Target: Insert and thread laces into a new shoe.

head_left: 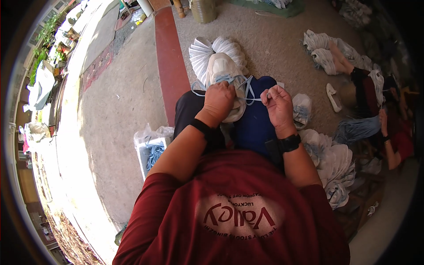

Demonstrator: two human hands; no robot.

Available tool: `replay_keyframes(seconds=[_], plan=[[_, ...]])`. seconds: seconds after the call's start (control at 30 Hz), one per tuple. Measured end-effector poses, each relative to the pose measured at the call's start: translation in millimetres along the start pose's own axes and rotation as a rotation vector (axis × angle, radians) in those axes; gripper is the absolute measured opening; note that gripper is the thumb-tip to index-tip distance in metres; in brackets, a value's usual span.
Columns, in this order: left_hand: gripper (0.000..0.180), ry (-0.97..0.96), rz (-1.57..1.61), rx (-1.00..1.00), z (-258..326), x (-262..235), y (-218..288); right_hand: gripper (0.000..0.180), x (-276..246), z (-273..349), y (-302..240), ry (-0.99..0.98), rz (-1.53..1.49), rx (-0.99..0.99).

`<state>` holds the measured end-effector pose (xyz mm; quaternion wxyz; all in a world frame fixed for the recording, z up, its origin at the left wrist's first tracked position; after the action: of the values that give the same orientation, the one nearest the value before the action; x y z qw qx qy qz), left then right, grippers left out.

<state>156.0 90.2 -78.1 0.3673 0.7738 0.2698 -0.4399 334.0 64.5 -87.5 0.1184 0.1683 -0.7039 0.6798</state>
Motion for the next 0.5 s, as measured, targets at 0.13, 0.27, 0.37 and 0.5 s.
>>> replay_keyframes(seconds=[0.13, 0.27, 0.37, 0.5], plan=[[0.008, -0.262, -0.126, -0.141, 35.2, -43.2, -0.2, 0.021, -66.5, 8.7, -20.3, 0.218, 0.001, -0.032], [0.008, -0.17, -0.301, -0.533, 147.2, -113.9, -93.1, 0.021, -219.3, 56.6, -58.5, 0.566, 0.005, -0.139], [0.012, -0.282, -0.399, -0.988, 251.3, -140.3, -154.1, 0.015, -257.4, 74.4, -57.9, 0.54, 0.207, -0.008], [0.012, -0.185, -0.191, -0.886, 242.3, -110.7, -138.0, 0.006, -157.3, 28.9, -41.1, 0.341, 0.979, 0.137]])
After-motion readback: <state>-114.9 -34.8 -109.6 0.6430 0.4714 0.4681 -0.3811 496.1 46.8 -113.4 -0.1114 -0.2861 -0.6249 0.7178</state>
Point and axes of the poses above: each hand's wrist, its own z-axis away from the middle knuckle, its own x-axis out of the palm, y = z × x, the point moved 4 cm from there along -z, towards the middle knuckle, and after that the axes turned 14 degrees about z, right-handed, at the moved point
